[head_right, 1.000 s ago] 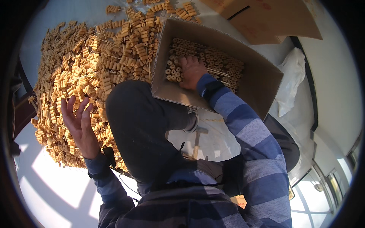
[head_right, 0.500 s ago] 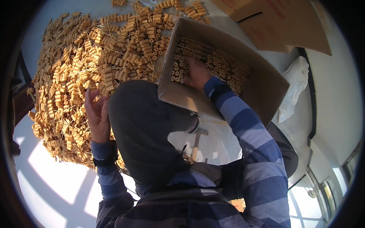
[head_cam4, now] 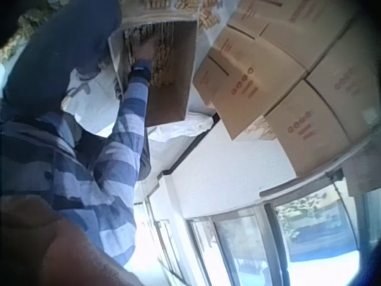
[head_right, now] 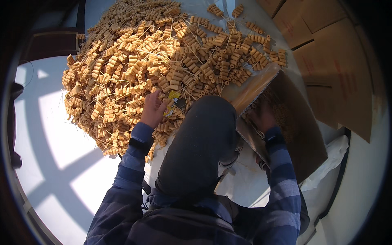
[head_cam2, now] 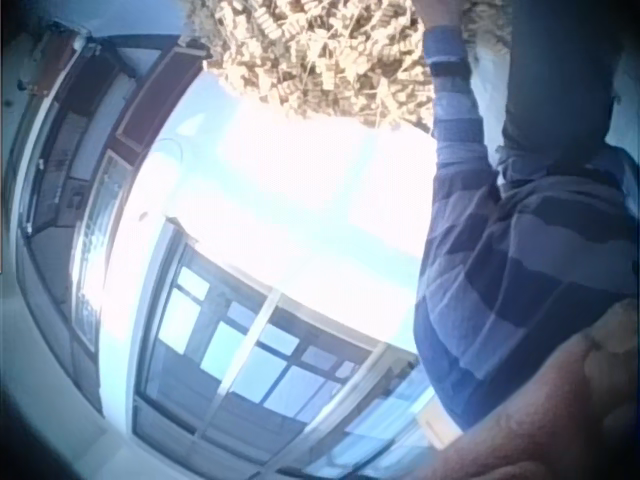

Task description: The person sits on the floor and repeatedly picks up small cylindrical snack pieces and wooden skewers, threading the snacks onto the skewers. The completed skewers are placed into a cardboard box nearby.

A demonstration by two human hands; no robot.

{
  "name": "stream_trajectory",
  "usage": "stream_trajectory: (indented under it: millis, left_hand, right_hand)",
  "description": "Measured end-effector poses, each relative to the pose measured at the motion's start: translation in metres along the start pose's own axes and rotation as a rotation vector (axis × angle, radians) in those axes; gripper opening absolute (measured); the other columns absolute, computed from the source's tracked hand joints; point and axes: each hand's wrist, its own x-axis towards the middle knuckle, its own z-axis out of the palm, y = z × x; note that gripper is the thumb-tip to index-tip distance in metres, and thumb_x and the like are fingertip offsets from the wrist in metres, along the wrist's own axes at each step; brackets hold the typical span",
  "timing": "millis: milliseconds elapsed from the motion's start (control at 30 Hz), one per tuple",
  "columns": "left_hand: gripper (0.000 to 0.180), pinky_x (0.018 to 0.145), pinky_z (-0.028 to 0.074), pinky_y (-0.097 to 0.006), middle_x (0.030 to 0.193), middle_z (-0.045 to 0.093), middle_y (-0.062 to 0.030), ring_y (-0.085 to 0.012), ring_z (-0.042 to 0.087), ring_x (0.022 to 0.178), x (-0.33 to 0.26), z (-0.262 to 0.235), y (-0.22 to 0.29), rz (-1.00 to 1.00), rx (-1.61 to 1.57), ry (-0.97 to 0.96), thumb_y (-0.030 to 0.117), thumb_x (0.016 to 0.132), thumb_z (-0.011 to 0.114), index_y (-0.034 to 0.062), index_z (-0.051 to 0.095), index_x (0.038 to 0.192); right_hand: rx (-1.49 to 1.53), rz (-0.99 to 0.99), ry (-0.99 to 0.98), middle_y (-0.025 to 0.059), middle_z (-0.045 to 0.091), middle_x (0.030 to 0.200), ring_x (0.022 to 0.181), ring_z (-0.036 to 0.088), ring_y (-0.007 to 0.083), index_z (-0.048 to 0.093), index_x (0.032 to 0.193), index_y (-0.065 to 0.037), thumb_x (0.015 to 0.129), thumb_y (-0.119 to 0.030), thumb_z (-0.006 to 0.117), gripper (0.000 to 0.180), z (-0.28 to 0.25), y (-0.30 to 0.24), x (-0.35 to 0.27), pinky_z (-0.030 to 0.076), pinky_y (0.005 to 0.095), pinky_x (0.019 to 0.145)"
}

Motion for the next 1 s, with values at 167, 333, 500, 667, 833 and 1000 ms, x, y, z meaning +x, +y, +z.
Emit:
stream_trajectory:
  millis: [167, 333, 500, 667, 833, 1000]
  left_hand:
    - [0.050, 0.084, 0.054, -0.036, 0.118, 0.054, -0.0182, -0.0239, 0.062, 0.091, 0.054, -0.039, -0.016, -0.014, -0.006, 0.181, 0.015, 0.090, 0.066, 0.0016, 0.052, 0.137]
    - [0.054, 0.106, 0.044, -0.040, 0.134, 0.050, -0.0220, -0.0358, 0.054, 0.123, 0.146, -0.078, -0.010, 0.187, 0.296, 0.252, 0.011, 0.087, 0.064, 0.0008, 0.051, 0.138]
    - [0.066, 0.113, 0.041, -0.043, 0.146, 0.043, -0.0194, -0.0357, 0.049, 0.133, 0.228, -0.077, 0.003, -0.076, 0.596, -0.076, 0.018, 0.086, 0.069, 0.0069, 0.045, 0.147]
    - [0.076, 0.105, 0.049, -0.044, 0.144, 0.049, -0.0217, -0.0368, 0.054, 0.129, 0.264, -0.049, 0.002, -0.146, 0.729, -0.281, 0.033, 0.077, 0.083, 0.0062, 0.051, 0.141]
    - [0.040, 0.103, 0.050, -0.044, 0.131, 0.063, -0.0195, -0.0340, 0.060, 0.123, 0.259, -0.032, -0.002, -0.069, 0.832, -0.287, 0.023, 0.088, 0.067, 0.0052, 0.065, 0.124]
    - [0.026, 0.096, 0.053, -0.043, 0.113, 0.070, -0.0215, -0.0351, 0.067, 0.109, 0.239, -0.034, -0.001, 0.056, 0.841, -0.251, 0.019, 0.093, 0.059, 0.0021, 0.072, 0.106]
  right_hand:
    - [0.137, -0.229, 0.034, 0.0235, 0.046, 0.148, 0.135, 0.048, 0.0386, 0.027, 0.153, -0.002, 0.094, -0.031, 0.067, 0.078, -0.006, 0.001, 0.000, 0.041, 0.0454, 0.110]
    - [0.567, -0.046, -0.045, 0.0235, 0.047, 0.147, 0.137, 0.045, 0.0381, 0.039, 0.148, 0.000, 0.094, -0.029, 0.068, 0.068, -0.026, -0.004, -0.014, 0.039, 0.0454, 0.112]
    - [-0.009, -0.156, 0.195, 0.0248, 0.046, 0.147, 0.137, 0.044, 0.0392, 0.048, 0.142, 0.001, 0.093, -0.027, 0.068, 0.059, -0.052, 0.000, -0.062, 0.036, 0.0455, 0.113]
    - [-0.117, -0.058, 0.200, 0.0247, 0.045, 0.148, 0.137, 0.043, 0.0406, 0.050, 0.140, -0.002, 0.093, -0.027, 0.067, 0.056, -0.077, -0.015, -0.126, 0.035, 0.0449, 0.114]
    - [-0.120, -0.003, 0.203, 0.0235, 0.043, 0.149, 0.136, 0.043, 0.0411, 0.052, 0.139, -0.002, 0.094, -0.026, 0.066, 0.053, -0.095, -0.037, -0.156, 0.036, 0.0446, 0.114]
    - [-0.099, -0.001, 0.229, 0.0227, 0.046, 0.148, 0.135, 0.045, 0.0395, 0.054, 0.136, -0.002, 0.093, -0.024, 0.067, 0.050, -0.092, -0.046, -0.164, 0.038, 0.0434, 0.112]
